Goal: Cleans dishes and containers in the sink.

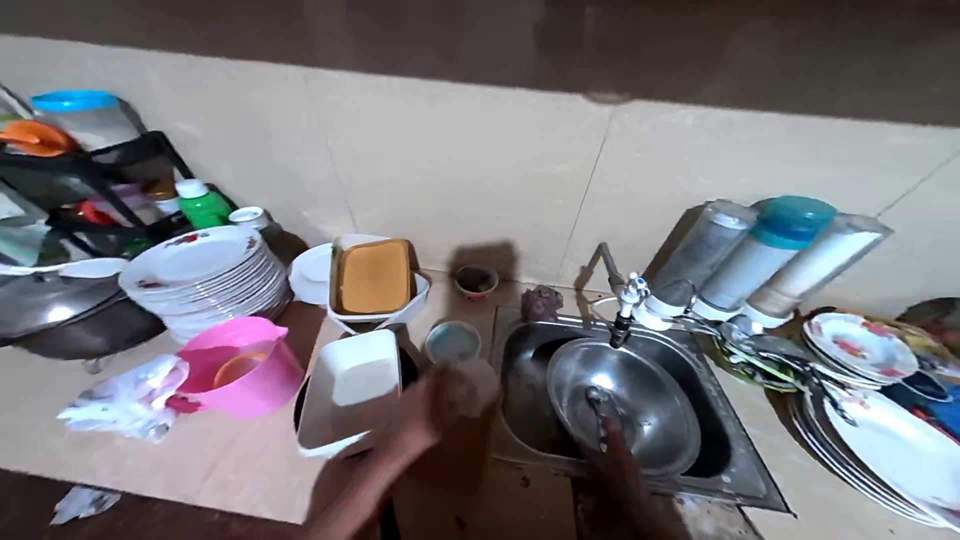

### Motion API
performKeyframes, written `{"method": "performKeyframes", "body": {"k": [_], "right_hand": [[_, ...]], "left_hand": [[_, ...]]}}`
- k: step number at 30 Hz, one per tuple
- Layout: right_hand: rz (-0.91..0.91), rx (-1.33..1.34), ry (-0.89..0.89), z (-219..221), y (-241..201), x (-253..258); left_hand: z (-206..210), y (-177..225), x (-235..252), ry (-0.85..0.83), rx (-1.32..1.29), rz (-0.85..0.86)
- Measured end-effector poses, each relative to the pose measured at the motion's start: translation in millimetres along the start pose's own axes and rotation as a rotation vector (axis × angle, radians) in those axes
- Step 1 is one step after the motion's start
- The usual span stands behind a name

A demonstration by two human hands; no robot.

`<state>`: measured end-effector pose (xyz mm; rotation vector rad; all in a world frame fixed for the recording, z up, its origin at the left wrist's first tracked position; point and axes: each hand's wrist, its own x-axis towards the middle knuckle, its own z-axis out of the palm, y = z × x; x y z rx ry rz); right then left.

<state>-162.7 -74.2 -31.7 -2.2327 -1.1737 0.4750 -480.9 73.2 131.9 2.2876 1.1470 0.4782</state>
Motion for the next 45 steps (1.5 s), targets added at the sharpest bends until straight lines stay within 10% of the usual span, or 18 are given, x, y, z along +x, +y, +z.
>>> {"method": "performKeyframes", "body": {"k": [8, 14, 18, 23, 35, 45], "right_hand": [[-0.686, 0.285, 0.075, 23, -63, -29], [-0.351, 0.506, 0.214, 20, -43, -29], [-0.714, 0.518, 0.005, 17, -47, -37], [-1.103, 0.397, -0.302, 14, -99, -38], [-0.69, 0.335, -0.188, 38, -105, -20], [-0.318, 0.753, -0.093, 37, -169, 73]], "left_hand": [[95, 70, 28, -0.634, 0.232, 0.098], [51, 25, 79, -0.18, 0.035, 0.153], [27, -24, 134, -0.105, 0.2, -0.351], [47, -40, 159, -0.087, 0.261, -0.549], [-22, -6, 137, 0.013, 0.38, -0.409], [-47, 40, 1, -0.17, 0.426, -0.311]]}}
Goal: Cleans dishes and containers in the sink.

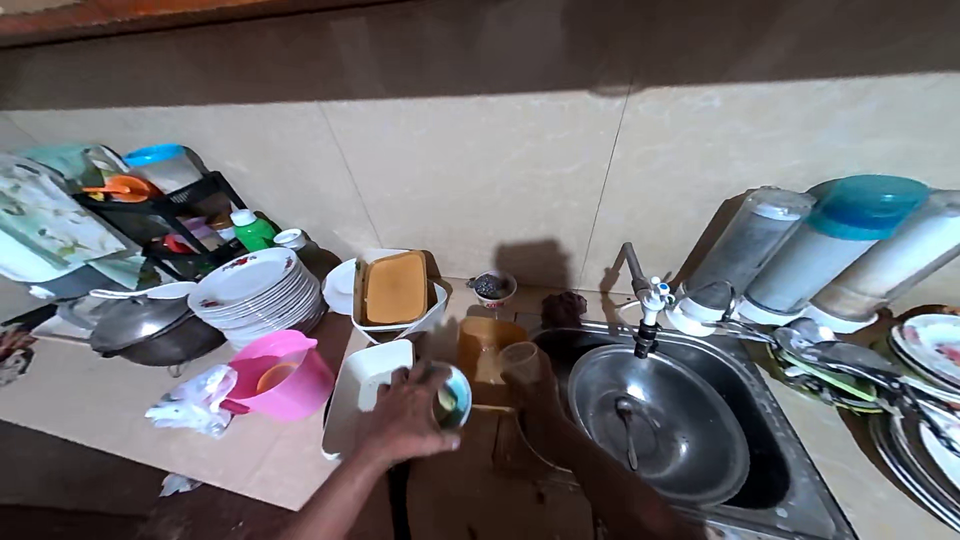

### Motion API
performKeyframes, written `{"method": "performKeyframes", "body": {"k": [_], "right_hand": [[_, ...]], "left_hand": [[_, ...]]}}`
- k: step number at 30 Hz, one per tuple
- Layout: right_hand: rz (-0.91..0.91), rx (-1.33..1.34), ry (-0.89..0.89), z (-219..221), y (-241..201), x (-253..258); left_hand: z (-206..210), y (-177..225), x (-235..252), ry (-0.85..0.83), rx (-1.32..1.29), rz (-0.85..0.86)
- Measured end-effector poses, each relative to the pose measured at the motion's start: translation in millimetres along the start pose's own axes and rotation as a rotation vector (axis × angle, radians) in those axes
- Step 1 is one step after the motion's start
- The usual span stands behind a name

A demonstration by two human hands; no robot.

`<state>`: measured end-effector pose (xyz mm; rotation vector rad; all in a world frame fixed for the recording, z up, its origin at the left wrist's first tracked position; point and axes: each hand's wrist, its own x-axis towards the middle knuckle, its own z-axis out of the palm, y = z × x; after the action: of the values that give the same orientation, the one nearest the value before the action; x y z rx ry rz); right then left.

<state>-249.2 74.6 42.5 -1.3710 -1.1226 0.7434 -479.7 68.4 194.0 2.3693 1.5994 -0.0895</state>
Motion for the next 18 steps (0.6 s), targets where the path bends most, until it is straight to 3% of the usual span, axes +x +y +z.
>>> {"method": "performKeyframes", "body": {"k": [5, 9, 12, 14, 18], "right_hand": [[0.188, 0.475, 0.12, 13, -15, -7], [0.387, 0.784, 0.092, 11, 8, -26], [0.5, 0.774, 0.091, -2, 10, -45], [0.483, 0.706, 0.139, -7, 21, -59], [0.217, 0.433, 0.167, -17, 44, -89]], "left_hand": [[83, 8, -6, -0.087, 0.116, 0.005], [136, 8, 5, 0.026, 0.076, 0.003], [165, 3, 11, 0.26, 0.009, 0.039], [174, 0, 16, 0.387, -0.02, 0.085], [169, -15, 34, 0.403, -0.032, 0.21]]}}
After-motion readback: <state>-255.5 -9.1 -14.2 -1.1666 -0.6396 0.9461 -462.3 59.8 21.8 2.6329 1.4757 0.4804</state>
